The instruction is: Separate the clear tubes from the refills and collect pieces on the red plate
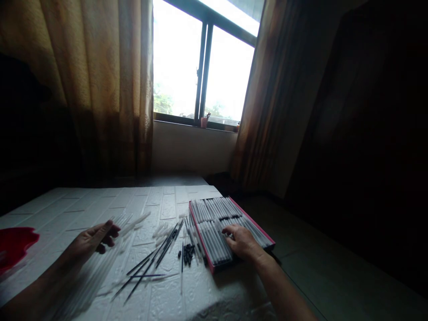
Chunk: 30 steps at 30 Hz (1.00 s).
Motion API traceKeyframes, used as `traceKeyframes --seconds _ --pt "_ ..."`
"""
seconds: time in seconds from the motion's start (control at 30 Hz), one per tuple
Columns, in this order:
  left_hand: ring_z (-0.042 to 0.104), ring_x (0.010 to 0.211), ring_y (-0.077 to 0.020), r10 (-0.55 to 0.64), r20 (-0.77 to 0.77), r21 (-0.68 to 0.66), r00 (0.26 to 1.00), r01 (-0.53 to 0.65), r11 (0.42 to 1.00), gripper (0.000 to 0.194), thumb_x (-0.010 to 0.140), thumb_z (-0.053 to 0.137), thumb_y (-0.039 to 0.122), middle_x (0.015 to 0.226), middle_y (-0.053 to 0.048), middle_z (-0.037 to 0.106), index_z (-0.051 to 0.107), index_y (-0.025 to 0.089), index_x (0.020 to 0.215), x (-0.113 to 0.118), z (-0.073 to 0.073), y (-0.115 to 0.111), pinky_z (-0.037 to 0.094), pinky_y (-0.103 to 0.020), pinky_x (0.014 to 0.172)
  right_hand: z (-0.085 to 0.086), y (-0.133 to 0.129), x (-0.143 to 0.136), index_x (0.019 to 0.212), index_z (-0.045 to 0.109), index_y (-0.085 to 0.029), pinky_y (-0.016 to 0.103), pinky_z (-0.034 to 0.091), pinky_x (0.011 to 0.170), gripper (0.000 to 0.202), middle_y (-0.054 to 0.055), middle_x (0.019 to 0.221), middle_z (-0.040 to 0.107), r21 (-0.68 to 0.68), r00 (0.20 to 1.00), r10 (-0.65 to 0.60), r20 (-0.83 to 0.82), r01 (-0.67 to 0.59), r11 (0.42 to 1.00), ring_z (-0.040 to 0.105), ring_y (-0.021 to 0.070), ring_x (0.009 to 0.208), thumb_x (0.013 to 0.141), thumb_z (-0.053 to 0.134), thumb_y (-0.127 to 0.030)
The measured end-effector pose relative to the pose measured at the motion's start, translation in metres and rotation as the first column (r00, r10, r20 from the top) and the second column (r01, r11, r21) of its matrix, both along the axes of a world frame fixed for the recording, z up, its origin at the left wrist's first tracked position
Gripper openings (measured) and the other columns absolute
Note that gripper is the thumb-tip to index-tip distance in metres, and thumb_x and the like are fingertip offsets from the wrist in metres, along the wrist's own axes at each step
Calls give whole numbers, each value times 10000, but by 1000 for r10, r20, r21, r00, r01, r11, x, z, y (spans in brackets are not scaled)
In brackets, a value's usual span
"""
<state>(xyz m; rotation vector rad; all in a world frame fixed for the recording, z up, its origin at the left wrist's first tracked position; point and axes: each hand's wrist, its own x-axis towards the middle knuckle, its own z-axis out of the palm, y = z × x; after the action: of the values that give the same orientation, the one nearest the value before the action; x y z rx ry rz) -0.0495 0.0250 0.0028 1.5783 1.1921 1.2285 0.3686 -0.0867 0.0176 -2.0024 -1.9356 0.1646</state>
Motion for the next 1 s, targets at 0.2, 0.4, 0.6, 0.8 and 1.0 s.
traceKeyframes --seconds 0.2,0.4,0.6,0.8,1.0 --pt "640 504 -189 -15 -18 -9 1000 15 1000 568 643 577 733 659 -72 697 683 176 684 0 2 -1 456 -239 380 -2 1 -2 1211 631 -146 287 453 897 436 125 1162 662 -27 997 3 76 -1 1000 625 223 1039 814 455 -190" --pt "634 504 -183 -13 -5 -7 1000 13 1000 553 643 591 717 655 -67 696 682 174 685 1 2 -3 450 -235 383 -1 4 -4 1192 645 -119 319 453 909 423 148 1160 667 -44 995 -26 101 31 999 622 251 1059 834 459 -247" --pt "627 494 -179 -18 12 -21 1000 18 1000 541 628 609 708 649 -68 694 681 173 675 1 2 -2 445 -235 382 -3 6 -6 1244 609 -165 315 430 947 456 117 1199 656 -53 992 -42 117 48 997 600 238 1112 812 463 -177" --pt "631 500 -180 -16 12 -20 1000 16 1000 519 642 612 686 652 -67 697 682 174 682 1 4 -3 446 -235 387 1 6 -4 1175 661 -167 315 456 902 408 117 1163 670 -58 995 -10 104 16 998 627 236 1047 823 457 -196" --pt "623 495 -174 -21 30 -21 999 22 1000 531 634 614 699 648 -65 693 684 174 671 1 4 -4 440 -232 383 6 15 -1 1192 640 -141 246 445 904 395 100 1179 662 -50 996 -10 83 15 999 615 189 1065 860 441 -224"
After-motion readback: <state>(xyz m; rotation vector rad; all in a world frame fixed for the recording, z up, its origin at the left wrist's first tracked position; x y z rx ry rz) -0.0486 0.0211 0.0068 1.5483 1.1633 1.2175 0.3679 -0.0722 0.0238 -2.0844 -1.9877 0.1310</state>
